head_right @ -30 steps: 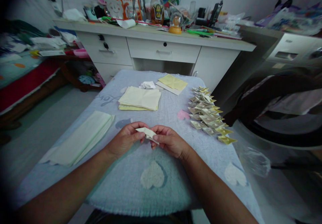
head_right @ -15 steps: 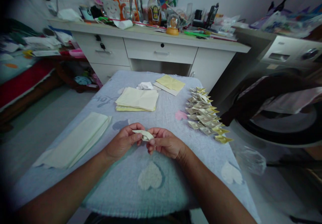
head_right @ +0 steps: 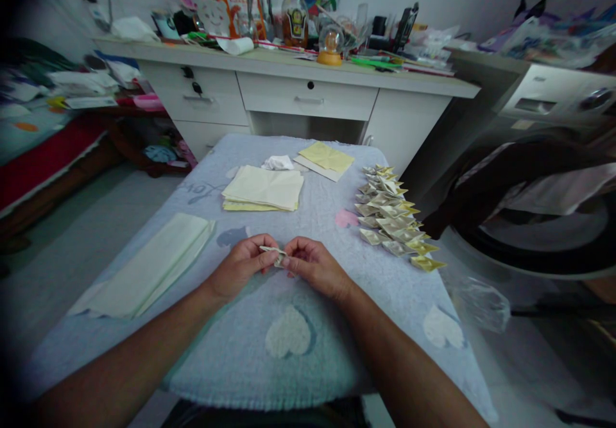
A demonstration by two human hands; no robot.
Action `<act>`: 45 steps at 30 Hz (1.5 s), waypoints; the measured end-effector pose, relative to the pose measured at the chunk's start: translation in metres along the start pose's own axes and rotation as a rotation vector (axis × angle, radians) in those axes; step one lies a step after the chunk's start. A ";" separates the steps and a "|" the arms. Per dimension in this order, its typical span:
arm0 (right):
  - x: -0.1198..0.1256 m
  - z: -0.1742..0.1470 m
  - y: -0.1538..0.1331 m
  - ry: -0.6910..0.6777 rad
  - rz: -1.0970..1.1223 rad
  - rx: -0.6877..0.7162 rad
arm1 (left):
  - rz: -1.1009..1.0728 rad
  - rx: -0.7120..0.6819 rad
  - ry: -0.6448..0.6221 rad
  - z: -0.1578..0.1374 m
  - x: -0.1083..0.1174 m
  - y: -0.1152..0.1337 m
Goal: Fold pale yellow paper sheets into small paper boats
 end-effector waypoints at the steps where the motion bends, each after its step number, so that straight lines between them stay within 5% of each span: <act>1: 0.001 0.000 -0.001 0.007 -0.032 -0.010 | 0.008 0.004 -0.005 0.000 0.000 -0.001; 7: 0.006 -0.004 -0.002 0.037 -0.152 -0.050 | 0.036 0.020 -0.040 0.000 -0.004 -0.003; 17: 0.006 -0.006 -0.023 0.178 -0.583 0.125 | -0.005 0.009 -0.082 0.002 -0.008 -0.010; 35: 0.018 -0.012 -0.026 0.384 -0.613 0.113 | -0.215 0.031 -0.148 0.003 -0.017 -0.014; 45: -0.008 -0.025 -0.063 0.295 -0.837 0.440 | -0.216 0.021 -0.075 0.004 -0.007 -0.017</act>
Point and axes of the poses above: each hand's wrist, its own z-axis towards the middle knuckle, its own x-axis out of the back of the hand, y = z × x, the point moved 10 cm from there along z, towards the middle knuckle, and after that the axes turned 8 degrees about -y, right-handed, at the moved point
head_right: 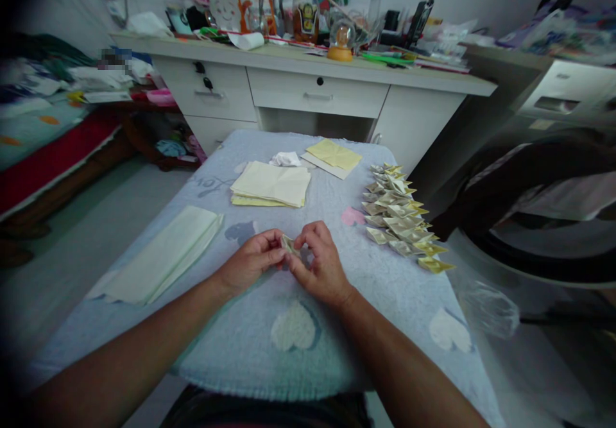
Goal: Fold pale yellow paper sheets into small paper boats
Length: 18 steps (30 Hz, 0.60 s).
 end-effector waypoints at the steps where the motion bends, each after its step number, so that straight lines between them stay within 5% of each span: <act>1: -0.001 0.000 -0.001 -0.010 -0.010 0.000 | -0.002 0.005 0.006 0.000 0.001 0.000; 18: -0.005 0.000 -0.002 -0.006 0.013 0.010 | -0.065 0.003 0.034 -0.002 0.001 0.002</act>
Point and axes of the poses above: each hand's wrist, its own z-axis towards the middle knuckle, its own x-axis out of the back of the hand, y = z × x, the point moved 10 cm from there along z, towards the middle knuckle, and after that the axes turned 8 degrees about -y, right-handed, at the moved point
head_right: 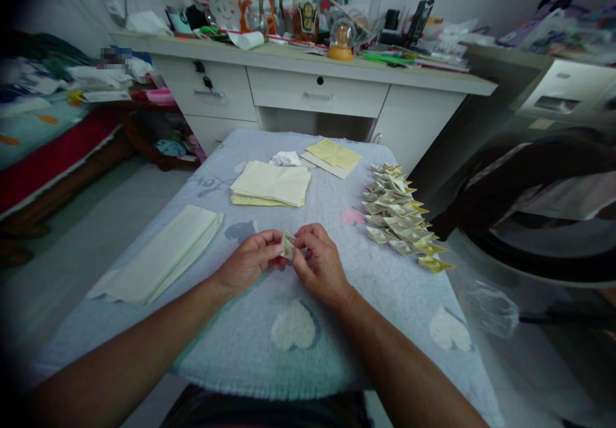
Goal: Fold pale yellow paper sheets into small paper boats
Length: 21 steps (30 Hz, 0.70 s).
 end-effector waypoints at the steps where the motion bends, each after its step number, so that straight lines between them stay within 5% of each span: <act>1: -0.001 0.000 -0.001 -0.002 0.000 0.005 | -0.018 -0.006 0.001 0.000 0.000 0.001; 21: -0.005 0.001 -0.005 -0.030 0.009 0.049 | -0.082 0.018 0.031 -0.002 0.005 -0.004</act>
Point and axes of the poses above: each hand's wrist, its own z-axis towards the middle knuckle, its own x-axis out of the back of the hand, y = z × x, the point moved 10 cm from there along z, towards the middle knuckle, and after that the axes turned 8 degrees about -y, right-handed, at the moved point
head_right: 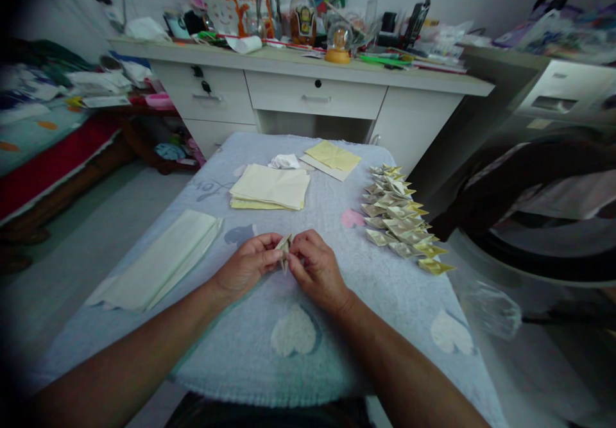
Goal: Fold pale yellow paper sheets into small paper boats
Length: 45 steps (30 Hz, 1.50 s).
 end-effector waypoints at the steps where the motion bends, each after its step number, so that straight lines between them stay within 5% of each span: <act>1: 0.000 0.000 0.000 0.002 0.000 0.003 | -0.003 0.003 0.004 0.000 0.000 0.001; 45: -0.002 -0.002 -0.005 -0.023 -0.037 0.056 | -0.089 0.042 -0.082 0.000 -0.009 0.000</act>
Point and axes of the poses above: each hand's wrist, its own z-axis towards the middle knuckle, its own x-axis out of the back of the hand, y = z × x, the point moved 10 cm from there along z, towards the middle knuckle, and after that the axes turned 8 degrees about -y, right-handed, at the moved point
